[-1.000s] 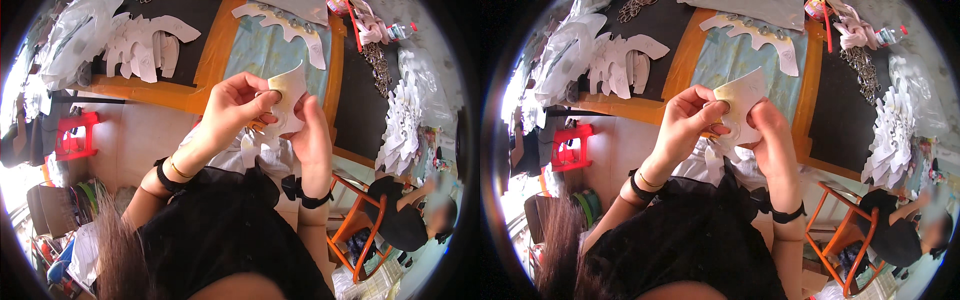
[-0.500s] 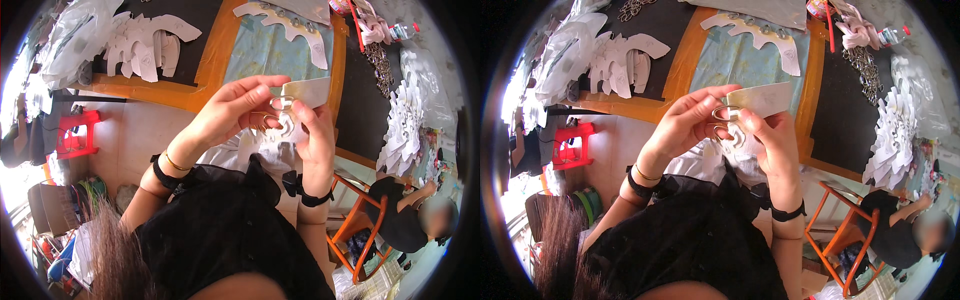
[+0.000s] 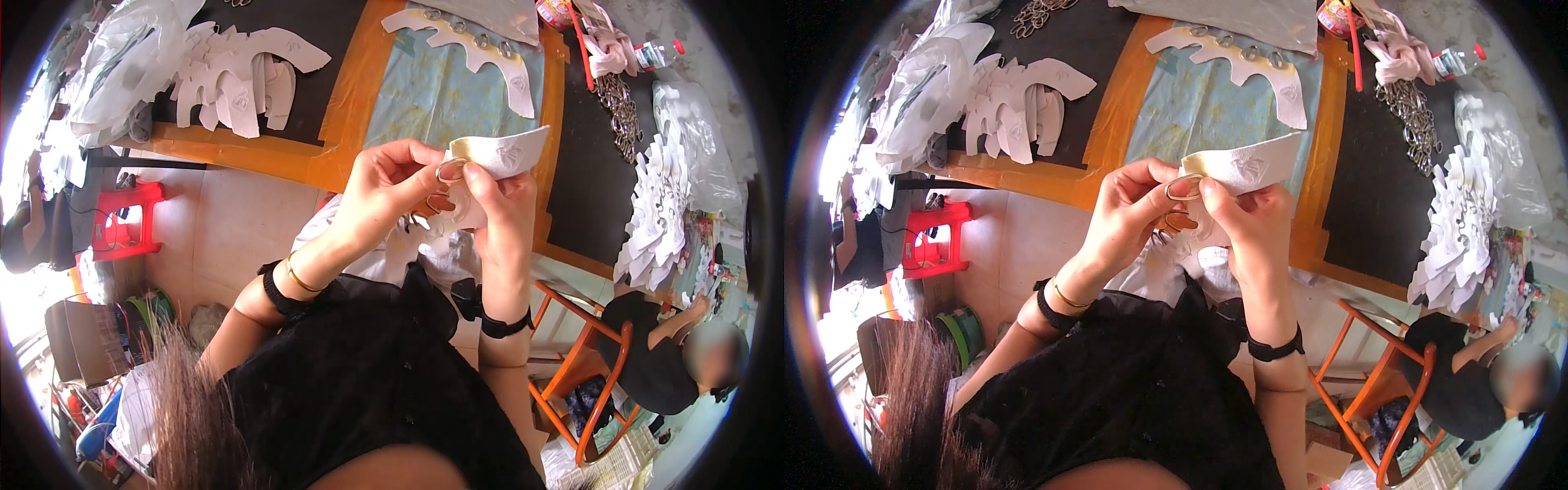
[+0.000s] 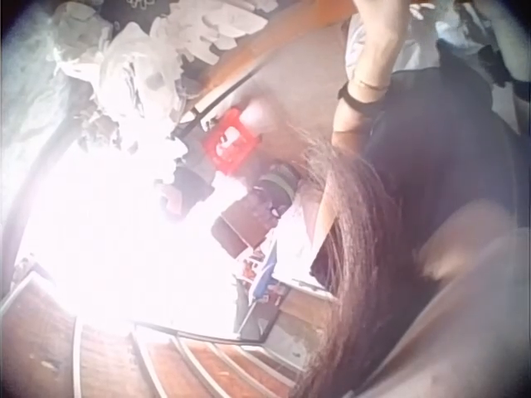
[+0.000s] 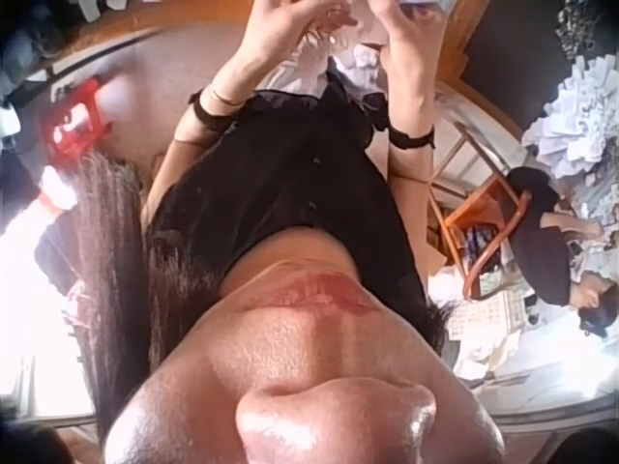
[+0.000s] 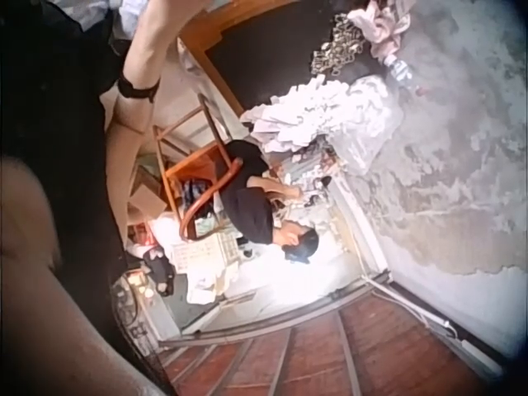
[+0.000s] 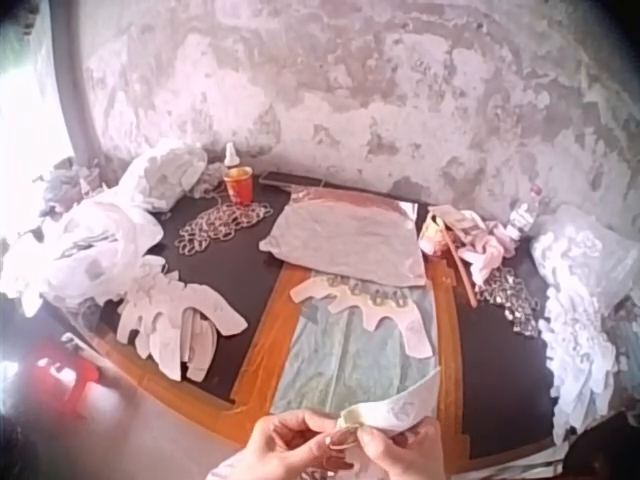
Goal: Applying adhesive to shoe pattern components and assembling them at a workstation.
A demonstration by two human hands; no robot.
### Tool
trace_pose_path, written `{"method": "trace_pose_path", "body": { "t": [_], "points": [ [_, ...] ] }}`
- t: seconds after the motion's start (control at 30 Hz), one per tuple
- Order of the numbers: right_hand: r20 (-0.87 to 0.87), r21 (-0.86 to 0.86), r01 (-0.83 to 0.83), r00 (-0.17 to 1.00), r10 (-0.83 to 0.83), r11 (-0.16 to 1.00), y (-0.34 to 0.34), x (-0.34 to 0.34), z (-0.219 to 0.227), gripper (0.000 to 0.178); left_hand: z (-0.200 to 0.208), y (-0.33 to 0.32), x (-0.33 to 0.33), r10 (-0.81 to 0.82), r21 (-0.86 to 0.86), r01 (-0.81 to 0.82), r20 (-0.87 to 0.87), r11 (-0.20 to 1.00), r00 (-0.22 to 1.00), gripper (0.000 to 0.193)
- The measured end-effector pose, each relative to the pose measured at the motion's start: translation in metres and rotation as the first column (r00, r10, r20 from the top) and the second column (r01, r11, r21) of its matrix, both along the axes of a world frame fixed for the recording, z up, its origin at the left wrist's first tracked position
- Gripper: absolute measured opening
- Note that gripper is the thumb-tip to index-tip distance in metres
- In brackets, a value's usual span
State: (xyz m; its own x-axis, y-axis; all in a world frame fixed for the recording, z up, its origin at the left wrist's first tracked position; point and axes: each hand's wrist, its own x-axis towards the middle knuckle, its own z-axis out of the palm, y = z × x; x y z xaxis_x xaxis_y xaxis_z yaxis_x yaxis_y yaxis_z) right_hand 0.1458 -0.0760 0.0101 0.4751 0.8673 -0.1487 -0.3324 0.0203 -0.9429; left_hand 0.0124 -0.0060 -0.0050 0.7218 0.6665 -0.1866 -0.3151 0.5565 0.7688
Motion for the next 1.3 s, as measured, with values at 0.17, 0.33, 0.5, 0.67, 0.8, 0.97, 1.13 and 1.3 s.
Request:
{"method": "trace_pose_path", "body": {
  "t": [0.17,0.33,0.5,0.67,0.8,0.97,1.13,1.3],
  "points": [
    [-0.107,-0.035,-0.062,0.993,0.058,0.997,0.003,0.004,0.000,0.026,0.010,0.007,-0.002,-0.018,-0.176,0.033,0.086,0.984,0.996,0.016],
    [0.050,0.021,-0.104,0.993,0.103,0.994,0.006,0.010,0.001,0.029,0.002,0.005,0.001,0.072,-0.092,-0.074,-0.024,0.993,0.997,0.019],
    [0.704,0.121,0.252,0.661,-0.262,0.960,-0.006,0.007,0.006,0.017,0.003,0.006,0.006,0.183,-0.091,-0.186,-0.037,0.978,0.982,0.018],
    [0.929,0.234,0.050,0.283,-0.238,0.971,0.006,-0.012,0.014,0.014,-0.001,0.002,0.009,0.163,0.030,-0.161,-0.105,0.987,0.981,0.019],
    [0.932,0.217,0.083,0.279,-0.231,0.973,0.007,-0.016,0.012,0.014,-0.003,-0.001,0.013,0.297,0.297,-0.290,0.025,0.910,0.955,0.016],
    [0.883,0.124,0.113,0.441,-0.161,0.986,0.008,-0.015,0.014,0.013,0.001,0.002,0.007,0.303,0.596,-0.213,-0.055,0.775,0.951,0.013],
    [0.352,-0.089,-0.076,0.930,0.103,0.993,0.004,0.002,0.019,0.009,0.003,0.019,0.002,0.196,0.480,-0.114,-0.123,0.870,0.973,0.016],
    [-0.074,-0.100,-0.191,0.980,0.184,0.976,0.004,0.010,0.016,0.009,0.012,0.020,-0.005,-0.084,0.061,0.089,-0.079,0.994,0.993,0.017]
  ]
}}
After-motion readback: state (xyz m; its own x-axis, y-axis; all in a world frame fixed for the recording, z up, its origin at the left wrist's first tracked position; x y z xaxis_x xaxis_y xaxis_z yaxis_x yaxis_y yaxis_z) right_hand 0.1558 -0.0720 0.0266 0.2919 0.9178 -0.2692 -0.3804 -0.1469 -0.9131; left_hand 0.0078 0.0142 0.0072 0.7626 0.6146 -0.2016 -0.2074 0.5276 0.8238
